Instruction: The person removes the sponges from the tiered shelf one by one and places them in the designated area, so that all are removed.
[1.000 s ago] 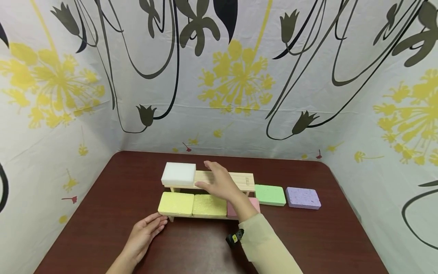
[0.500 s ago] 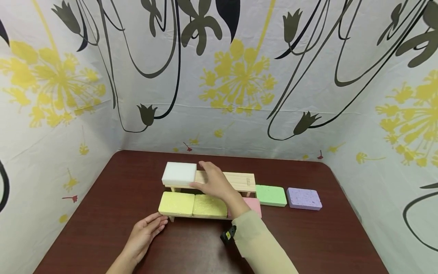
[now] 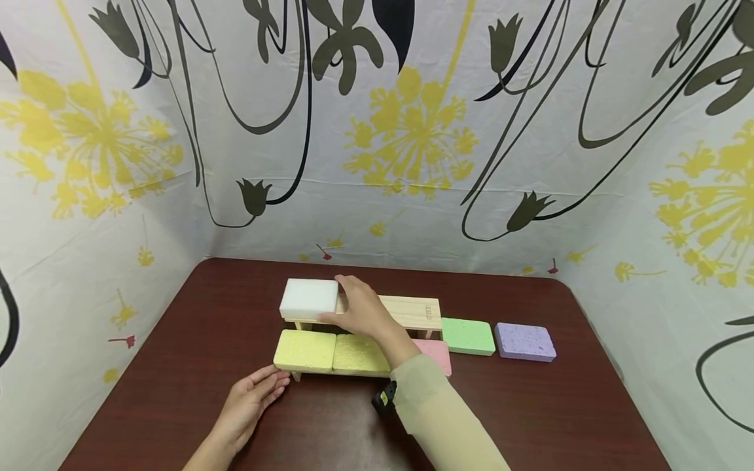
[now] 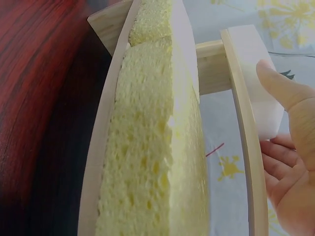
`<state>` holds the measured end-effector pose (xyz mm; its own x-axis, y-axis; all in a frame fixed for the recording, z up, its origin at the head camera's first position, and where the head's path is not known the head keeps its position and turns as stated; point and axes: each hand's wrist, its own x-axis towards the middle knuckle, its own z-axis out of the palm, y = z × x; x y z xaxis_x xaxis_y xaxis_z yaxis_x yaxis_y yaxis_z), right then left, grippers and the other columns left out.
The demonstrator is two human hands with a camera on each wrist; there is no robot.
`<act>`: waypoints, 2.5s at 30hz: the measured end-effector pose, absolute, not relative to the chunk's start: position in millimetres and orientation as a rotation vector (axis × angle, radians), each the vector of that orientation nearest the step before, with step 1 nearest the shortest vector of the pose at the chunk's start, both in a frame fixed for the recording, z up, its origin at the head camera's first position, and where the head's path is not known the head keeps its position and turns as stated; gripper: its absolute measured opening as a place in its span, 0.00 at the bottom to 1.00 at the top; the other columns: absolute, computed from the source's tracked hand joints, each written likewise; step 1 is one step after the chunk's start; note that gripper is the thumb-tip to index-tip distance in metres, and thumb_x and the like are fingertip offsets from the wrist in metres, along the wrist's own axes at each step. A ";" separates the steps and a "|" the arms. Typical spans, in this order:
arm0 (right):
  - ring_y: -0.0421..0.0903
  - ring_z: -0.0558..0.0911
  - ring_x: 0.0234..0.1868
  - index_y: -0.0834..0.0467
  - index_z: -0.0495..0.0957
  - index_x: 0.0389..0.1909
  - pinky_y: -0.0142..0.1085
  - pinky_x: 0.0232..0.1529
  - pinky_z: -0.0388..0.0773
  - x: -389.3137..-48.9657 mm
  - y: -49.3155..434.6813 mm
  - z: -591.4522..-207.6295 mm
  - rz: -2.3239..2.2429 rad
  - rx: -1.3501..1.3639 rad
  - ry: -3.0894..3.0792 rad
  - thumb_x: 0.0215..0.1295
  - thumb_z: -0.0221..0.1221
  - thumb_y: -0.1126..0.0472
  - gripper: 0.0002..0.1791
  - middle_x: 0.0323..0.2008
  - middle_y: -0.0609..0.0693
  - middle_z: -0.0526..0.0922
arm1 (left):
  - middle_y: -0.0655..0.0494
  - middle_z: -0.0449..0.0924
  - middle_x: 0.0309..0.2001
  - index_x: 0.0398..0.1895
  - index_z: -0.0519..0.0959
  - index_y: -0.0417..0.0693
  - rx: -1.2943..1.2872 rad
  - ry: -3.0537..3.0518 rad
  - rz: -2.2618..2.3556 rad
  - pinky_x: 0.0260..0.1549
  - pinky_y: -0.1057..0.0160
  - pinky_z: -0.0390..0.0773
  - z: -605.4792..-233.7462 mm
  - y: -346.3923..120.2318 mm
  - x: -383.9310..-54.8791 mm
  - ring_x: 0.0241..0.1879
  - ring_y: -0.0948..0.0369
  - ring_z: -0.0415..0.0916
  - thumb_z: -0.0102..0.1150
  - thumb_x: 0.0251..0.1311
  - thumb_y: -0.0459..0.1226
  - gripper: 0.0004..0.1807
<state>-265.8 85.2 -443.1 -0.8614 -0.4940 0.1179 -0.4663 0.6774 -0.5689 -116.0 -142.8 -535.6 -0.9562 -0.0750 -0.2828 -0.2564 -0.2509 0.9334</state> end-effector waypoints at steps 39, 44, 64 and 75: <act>0.58 0.69 0.70 0.58 0.68 0.71 0.57 0.67 0.70 -237.7 158.9 -433.0 -1.123 -0.747 2.912 0.52 0.75 0.39 0.50 0.68 0.59 0.72 | 0.33 0.78 0.56 0.70 0.58 0.18 -0.381 1.853 2.323 0.50 0.67 0.82 -532.5 -143.8 -114.0 0.47 0.63 0.82 0.45 0.77 0.28 0.25; 0.58 0.70 0.69 0.58 0.69 0.71 0.58 0.66 0.70 -231.2 171.2 -434.4 -1.132 -0.726 2.925 0.52 0.75 0.39 0.49 0.68 0.59 0.73 | 0.34 0.79 0.56 0.70 0.58 0.18 -0.392 1.847 2.324 0.50 0.67 0.82 -532.1 -143.3 -114.2 0.46 0.64 0.82 0.45 0.77 0.28 0.25; 0.57 0.82 0.55 0.61 0.73 0.65 0.54 0.54 0.80 -222.1 213.9 -441.7 -1.165 -0.851 3.046 0.47 0.80 0.50 0.45 0.58 0.58 0.80 | 0.34 0.79 0.55 0.69 0.59 0.18 -0.392 1.862 2.320 0.50 0.66 0.82 -530.9 -142.8 -113.9 0.47 0.62 0.82 0.46 0.76 0.28 0.25; 0.55 0.82 0.56 0.60 0.73 0.66 0.55 0.55 0.80 -214.0 236.3 -443.7 -1.153 -0.756 3.056 0.48 0.79 0.46 0.45 0.60 0.57 0.80 | 0.34 0.79 0.55 0.69 0.60 0.19 -0.402 1.859 2.318 0.50 0.66 0.82 -530.1 -143.8 -113.8 0.47 0.62 0.82 0.47 0.76 0.29 0.25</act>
<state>-214.0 236.3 -443.7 -0.8773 -0.3346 0.3442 -0.4785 0.6653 -0.5731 -113.8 -143.8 -530.1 -0.9541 -0.0549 -0.2945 -0.2755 -0.2252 0.9346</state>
